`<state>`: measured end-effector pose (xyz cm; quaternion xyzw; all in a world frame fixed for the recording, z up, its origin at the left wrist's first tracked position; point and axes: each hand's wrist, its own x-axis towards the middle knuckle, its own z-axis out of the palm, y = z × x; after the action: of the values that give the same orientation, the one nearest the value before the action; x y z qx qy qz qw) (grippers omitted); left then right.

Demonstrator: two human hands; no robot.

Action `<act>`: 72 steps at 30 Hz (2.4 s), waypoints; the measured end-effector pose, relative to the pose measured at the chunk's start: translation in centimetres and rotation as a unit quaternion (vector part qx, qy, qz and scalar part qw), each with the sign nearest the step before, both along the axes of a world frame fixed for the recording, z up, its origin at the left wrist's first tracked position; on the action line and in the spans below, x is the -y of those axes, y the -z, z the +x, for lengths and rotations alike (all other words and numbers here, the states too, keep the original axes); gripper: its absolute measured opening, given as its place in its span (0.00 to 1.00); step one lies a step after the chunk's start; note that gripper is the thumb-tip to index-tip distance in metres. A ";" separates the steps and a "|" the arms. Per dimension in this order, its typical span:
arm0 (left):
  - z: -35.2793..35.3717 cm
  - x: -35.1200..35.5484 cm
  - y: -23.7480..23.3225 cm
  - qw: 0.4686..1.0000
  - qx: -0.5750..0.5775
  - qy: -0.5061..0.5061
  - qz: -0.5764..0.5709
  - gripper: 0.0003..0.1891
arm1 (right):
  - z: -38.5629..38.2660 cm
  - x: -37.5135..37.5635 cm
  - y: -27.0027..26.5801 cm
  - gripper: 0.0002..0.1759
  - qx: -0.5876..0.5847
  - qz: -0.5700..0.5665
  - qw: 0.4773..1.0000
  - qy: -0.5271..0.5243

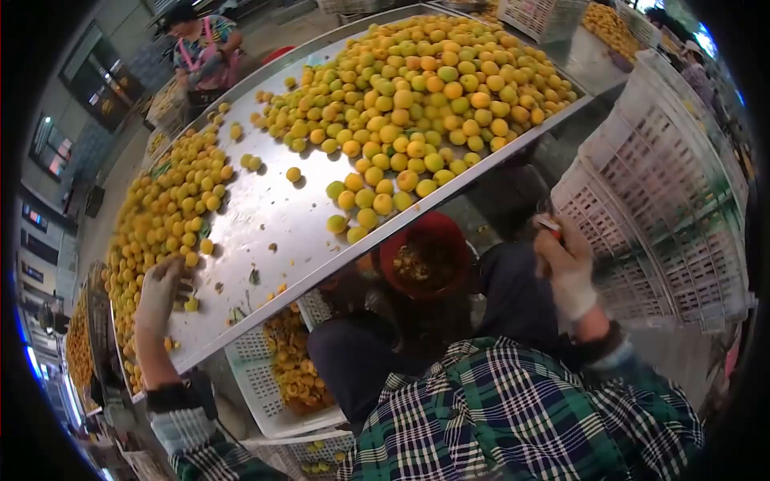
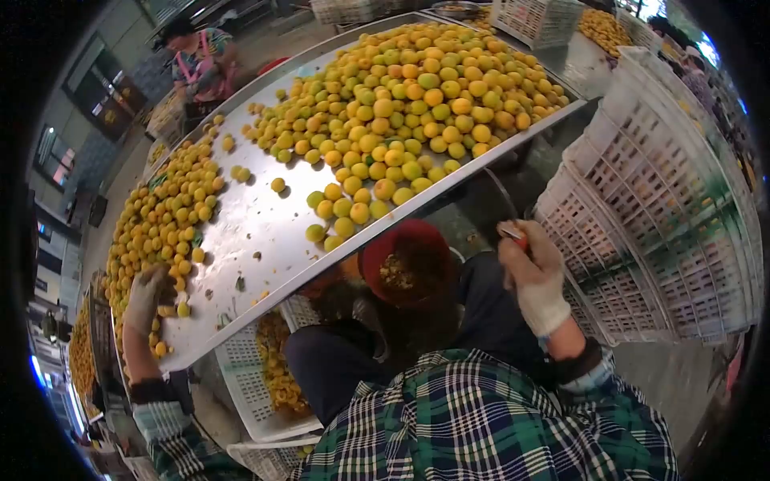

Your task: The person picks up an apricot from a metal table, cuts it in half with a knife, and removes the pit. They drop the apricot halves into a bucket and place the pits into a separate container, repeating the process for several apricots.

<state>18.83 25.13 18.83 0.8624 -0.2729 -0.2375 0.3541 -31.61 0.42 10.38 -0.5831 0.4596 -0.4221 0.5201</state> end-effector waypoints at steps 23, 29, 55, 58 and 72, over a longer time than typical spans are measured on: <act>-11.1 25.7 24.7 0.972 0.220 0.082 -0.009 0.29 | 19.8 10.1 7.9 0.09 0.235 0.173 0.918 -0.267; -11.2 27.0 24.0 0.979 0.180 0.086 0.044 0.25 | 20.3 9.8 10.3 0.11 0.159 0.139 0.940 -0.269; -14.5 20.4 21.6 0.887 -0.248 0.041 -0.387 0.24 | 22.8 6.6 11.4 0.08 0.051 0.126 0.956 -0.261; -14.6 21.3 22.7 0.876 -0.327 0.011 -0.356 0.24 | 23.1 6.6 12.5 0.09 0.106 0.122 0.955 -0.250; -15.4 22.1 21.8 0.819 -0.413 -0.082 -0.390 0.19 | 22.9 7.5 14.1 0.19 0.077 0.067 0.952 -0.287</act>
<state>3.42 3.00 -2.94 0.4926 -0.0993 -0.4154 0.7582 -8.71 -7.10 -3.73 -0.6200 0.2582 -0.2669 0.6912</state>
